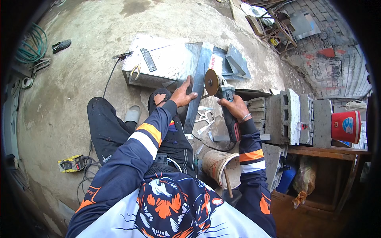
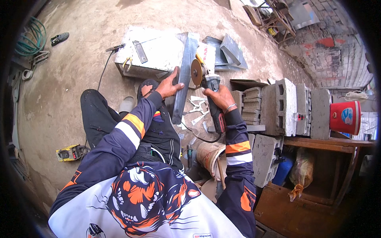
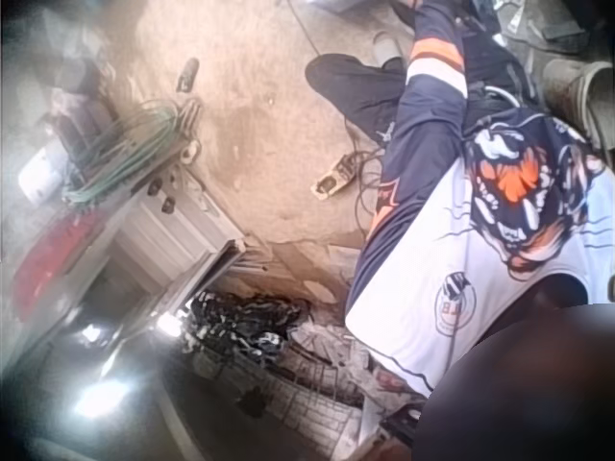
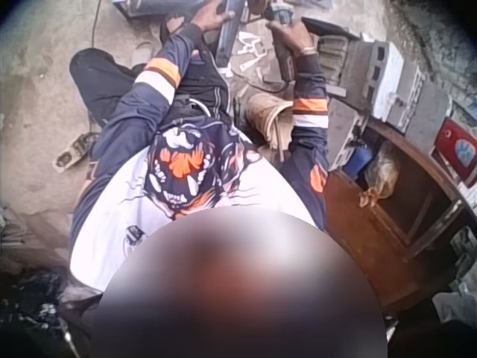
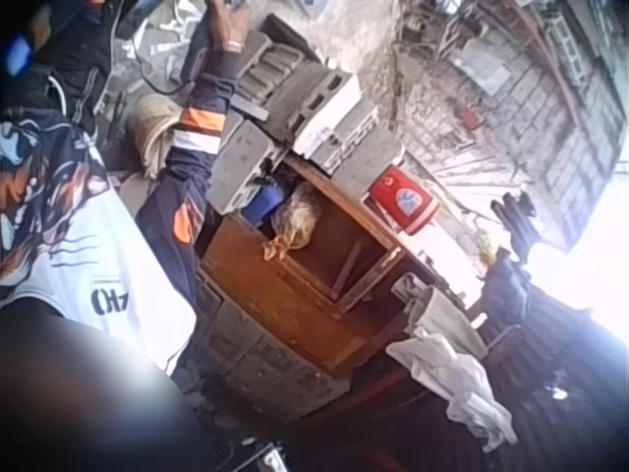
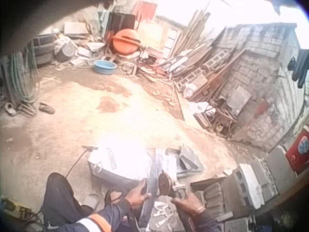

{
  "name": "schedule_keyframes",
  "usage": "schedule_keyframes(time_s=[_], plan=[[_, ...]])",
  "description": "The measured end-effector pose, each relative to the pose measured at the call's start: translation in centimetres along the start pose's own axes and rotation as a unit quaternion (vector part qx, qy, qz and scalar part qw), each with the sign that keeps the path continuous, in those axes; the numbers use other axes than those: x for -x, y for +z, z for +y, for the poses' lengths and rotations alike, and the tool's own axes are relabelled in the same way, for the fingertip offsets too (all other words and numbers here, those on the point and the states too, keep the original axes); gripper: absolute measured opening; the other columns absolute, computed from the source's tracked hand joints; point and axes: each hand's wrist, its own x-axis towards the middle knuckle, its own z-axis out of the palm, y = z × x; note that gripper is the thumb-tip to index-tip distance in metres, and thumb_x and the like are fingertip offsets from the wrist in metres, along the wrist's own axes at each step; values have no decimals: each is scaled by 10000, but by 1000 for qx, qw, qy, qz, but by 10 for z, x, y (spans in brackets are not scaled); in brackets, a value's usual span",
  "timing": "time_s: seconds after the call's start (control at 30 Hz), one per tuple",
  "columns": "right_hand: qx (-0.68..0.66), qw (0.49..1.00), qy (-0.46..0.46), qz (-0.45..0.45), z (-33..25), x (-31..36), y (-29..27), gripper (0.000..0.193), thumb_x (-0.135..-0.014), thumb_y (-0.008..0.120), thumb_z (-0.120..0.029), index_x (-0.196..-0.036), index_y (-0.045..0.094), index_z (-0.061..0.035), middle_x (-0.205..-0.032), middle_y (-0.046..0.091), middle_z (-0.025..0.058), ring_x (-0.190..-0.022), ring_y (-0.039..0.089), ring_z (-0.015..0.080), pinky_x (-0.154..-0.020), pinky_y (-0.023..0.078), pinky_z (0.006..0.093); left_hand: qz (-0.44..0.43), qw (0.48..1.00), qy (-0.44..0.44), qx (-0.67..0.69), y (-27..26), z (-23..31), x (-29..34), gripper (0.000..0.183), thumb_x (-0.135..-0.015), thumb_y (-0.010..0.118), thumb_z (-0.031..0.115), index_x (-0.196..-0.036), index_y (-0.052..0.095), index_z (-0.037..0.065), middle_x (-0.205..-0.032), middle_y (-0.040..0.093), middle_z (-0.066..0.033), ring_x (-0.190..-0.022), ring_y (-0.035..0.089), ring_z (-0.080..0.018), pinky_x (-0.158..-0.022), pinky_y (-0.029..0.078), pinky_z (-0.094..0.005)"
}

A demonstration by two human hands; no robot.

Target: The person cuts and shapes pieces of sheet metal on a concrete block using an angle grinder.

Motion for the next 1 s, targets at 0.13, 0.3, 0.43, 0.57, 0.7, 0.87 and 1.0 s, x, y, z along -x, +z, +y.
schedule_keyframes(time_s=[0.13,0.3,0.43,0.57,0.7,0.87,1.0], plan=[[-20,1000,-4,-11,-10,-3,-4,659,-658,727,-472,-909,638,132,-786,664,196,-702,657,252,-673,519,367,-2,1000,-4,8,2,2,0,929,-847,707,330,-1551,149,95,-1430,450,-280,-1344,448,-353,-1098,332,-335],[-43,999,-1,-5,-14,-12,-6,631,-666,729,-470,-883,652,117,-774,663,174,-689,654,233,-643,516,351,1,1000,6,17,0,0,1,928,-845,707,325,-1551,150,99,-1425,456,-279,-1331,463,-353,-1088,345,-336],[-48,999,2,-13,-14,-18,-10,429,-749,763,-324,-858,598,57,-695,622,101,-546,624,179,-512,519,307,-3,1000,-3,17,-1,5,2,927,-844,707,325,-1552,151,103,-1423,459,-279,-1324,471,-355,-1081,353,-337],[-37,999,2,-1,-16,-23,-10,451,-743,767,-325,-879,591,68,-705,623,102,-551,628,182,-503,518,309,-11,1000,-19,15,-1,7,2,929,-843,708,329,-1553,150,107,-1430,450,-281,-1328,466,-358,-1082,351,-339],[-53,998,5,-25,-29,-22,-10,461,-737,770,-323,-894,589,71,-716,627,104,-552,628,182,-509,520,308,9,1000,-4,-3,-2,-2,2,937,-841,713,336,-1553,147,112,-1426,454,-282,-1325,469,-358,-1080,354,-335],[-9,1000,-6,7,-15,-36,-12,463,-726,770,-326,-878,603,79,-712,633,116,-563,634,181,-522,517,305,0,1000,5,7,2,1,-1,933,-846,709,337,-1553,144,112,-1424,458,-279,-1322,473,-358,-1079,356,-336],[25,999,-23,6,-32,-30,-17,487,-715,764,-345,-863,620,95,-728,647,132,-576,644,187,-546,520,310,6,1000,17,-5,2,-2,1,927,-852,703,341,-1554,142,114,-1411,471,-281,-1313,480,-366,-1074,364,-346]])
